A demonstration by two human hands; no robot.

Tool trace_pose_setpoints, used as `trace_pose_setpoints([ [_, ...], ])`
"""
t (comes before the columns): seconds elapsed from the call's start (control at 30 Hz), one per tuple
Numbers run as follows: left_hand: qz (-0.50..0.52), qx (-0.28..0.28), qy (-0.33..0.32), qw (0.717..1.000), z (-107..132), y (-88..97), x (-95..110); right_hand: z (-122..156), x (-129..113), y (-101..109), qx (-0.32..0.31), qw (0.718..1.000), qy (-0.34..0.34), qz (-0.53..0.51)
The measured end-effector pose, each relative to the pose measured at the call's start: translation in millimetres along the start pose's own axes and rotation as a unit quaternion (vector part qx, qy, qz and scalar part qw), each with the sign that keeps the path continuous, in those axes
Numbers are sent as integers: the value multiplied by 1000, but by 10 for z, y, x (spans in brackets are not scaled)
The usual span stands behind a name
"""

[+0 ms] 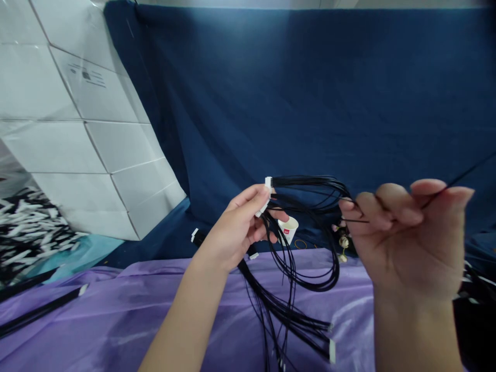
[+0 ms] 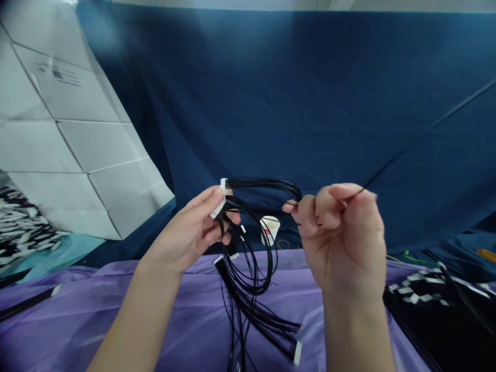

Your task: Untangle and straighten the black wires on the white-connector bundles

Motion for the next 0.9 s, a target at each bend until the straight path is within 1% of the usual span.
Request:
trace_pose_setpoints([
  [0.07, -9, 1, -2, 1000, 1, -5, 12, 57, -59, -20, 24, 996, 56, 68],
  [0.13, -14, -2, -3, 1000, 5, -13, 21, 114, -98, -43, 57, 979, 100, 167],
  [0.23, -18, -10, -2, 1000, 9, -23, 26, 153, -93, -117, 52, 949, 119, 288],
  [0.3, -20, -18, -6, 1000, 9, -32, 31, 161, -83, -156, 41, 933, 127, 335],
  [0.37, -19, -22, -9, 1000, 9, -38, 38, 163, -85, -166, 47, 925, 134, 352],
  [0.5, -7, -19, -11, 1000, 15, -42, 44, 161, -85, -157, 61, 935, 130, 323],
  [0.9, -8, -28, -19, 999, 14, -39, 38, 183, -91, -188, 29, 923, 148, 353],
])
Point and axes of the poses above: each hand's wrist, its own z-axis away from the middle knuckle, its own y-axis out of the back of the hand, x = y × z, the point moved 7 cm from there along -z, towards the middle knuckle, and after that the axes turned 14 degrees about -y, right-handed, at the moved point
